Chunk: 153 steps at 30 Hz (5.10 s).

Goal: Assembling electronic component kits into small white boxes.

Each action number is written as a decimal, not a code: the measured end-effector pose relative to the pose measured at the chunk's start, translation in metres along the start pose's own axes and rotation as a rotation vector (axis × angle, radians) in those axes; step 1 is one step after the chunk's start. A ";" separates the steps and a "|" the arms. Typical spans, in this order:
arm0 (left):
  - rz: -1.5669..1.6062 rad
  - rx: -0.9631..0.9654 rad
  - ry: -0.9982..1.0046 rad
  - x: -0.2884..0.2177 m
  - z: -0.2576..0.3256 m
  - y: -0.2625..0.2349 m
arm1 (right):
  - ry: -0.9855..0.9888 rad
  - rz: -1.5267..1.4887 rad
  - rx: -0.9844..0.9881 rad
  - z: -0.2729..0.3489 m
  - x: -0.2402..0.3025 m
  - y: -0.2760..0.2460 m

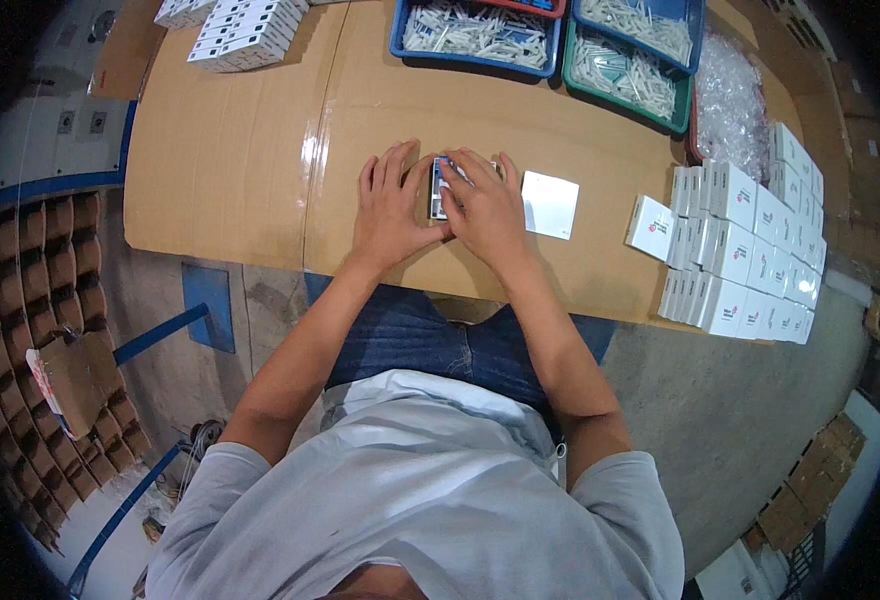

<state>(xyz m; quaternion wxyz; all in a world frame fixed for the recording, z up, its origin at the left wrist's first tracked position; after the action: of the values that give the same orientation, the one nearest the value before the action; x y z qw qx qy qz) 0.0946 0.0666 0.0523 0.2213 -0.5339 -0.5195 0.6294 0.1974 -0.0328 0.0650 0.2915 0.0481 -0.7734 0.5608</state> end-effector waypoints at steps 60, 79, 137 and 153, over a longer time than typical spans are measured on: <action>1.937 0.350 -0.283 -0.057 0.044 0.038 | 0.579 -1.859 -0.231 0.101 -0.069 -0.062; 2.437 0.593 -0.473 -0.062 0.049 0.059 | 0.413 -1.264 -0.205 0.093 -0.057 -0.065; 2.017 0.504 -0.613 -0.062 0.055 0.067 | -0.007 -0.304 0.027 0.063 0.015 -0.044; 1.961 0.546 -0.545 -0.053 0.058 0.066 | -0.024 -0.213 0.028 0.061 0.011 -0.041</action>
<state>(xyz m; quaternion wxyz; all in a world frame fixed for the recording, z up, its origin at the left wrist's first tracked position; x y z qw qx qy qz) 0.0785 -0.0261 0.0105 -0.3962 -0.4927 0.2669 0.7274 0.1806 -0.1001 0.0929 0.3395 0.1407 -0.7595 0.5367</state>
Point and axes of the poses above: each hand's wrist, its own z-axis away from the middle knuckle, its own y-axis out of the palm, x = y × z, the point moved 6 cm from there along -z, towards the middle knuckle, and after that the axes turned 4 degrees about x, right-handed, at the moved point
